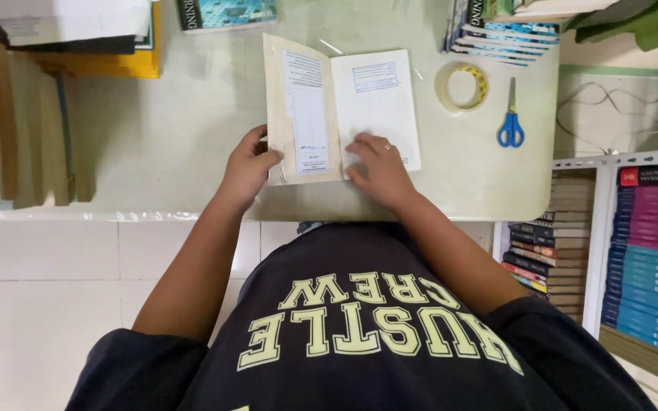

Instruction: Covering books with protective plastic film using tape and scissors.

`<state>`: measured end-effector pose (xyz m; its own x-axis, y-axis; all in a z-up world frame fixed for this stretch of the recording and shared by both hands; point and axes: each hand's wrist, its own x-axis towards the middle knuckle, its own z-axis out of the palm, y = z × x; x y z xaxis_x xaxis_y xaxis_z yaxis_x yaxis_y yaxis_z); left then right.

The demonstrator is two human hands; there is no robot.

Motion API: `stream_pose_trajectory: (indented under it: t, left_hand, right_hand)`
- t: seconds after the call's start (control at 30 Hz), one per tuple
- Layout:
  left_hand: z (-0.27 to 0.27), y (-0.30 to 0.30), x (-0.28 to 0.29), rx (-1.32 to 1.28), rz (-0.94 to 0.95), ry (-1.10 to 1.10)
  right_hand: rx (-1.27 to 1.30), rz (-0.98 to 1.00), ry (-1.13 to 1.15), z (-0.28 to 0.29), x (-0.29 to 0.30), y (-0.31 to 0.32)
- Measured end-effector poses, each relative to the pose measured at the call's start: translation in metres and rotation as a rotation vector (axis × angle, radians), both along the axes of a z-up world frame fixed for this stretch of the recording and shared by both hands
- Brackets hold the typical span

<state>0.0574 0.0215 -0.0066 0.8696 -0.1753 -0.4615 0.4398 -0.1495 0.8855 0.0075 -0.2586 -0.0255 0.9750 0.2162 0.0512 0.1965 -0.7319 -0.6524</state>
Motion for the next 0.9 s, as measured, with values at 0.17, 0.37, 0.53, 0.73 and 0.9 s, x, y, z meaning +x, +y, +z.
stream_pose_trajectory:
  t: [0.17, 0.37, 0.53, 0.73, 0.9]
  left_hand:
    - [0.004, -0.026, 0.005, -0.294, -0.019, 0.312]
    - [-0.005, -0.062, -0.019, -0.555, -0.100, 0.383]
    - [-0.013, -0.080, -0.059, -0.498, -0.133, 0.496]
    - [-0.045, -0.088, -0.077, -0.173, -0.458, 0.504]
    - [-0.041, -0.106, -0.070, -0.133, -0.608, 0.367]
  right_hand:
    - [-0.170, 0.066, -0.185, -0.027, -0.018, -0.017]
    - [-0.114, -0.380, -0.116, -0.022, -0.048, -0.030]
    - [0.289, -0.735, 0.258, -0.027, -0.028, -0.055]
    - [0.635, -0.697, 0.222, -0.036, 0.017, -0.091]
    - [0.151, -0.133, -0.188, 0.053, 0.011, -0.045]
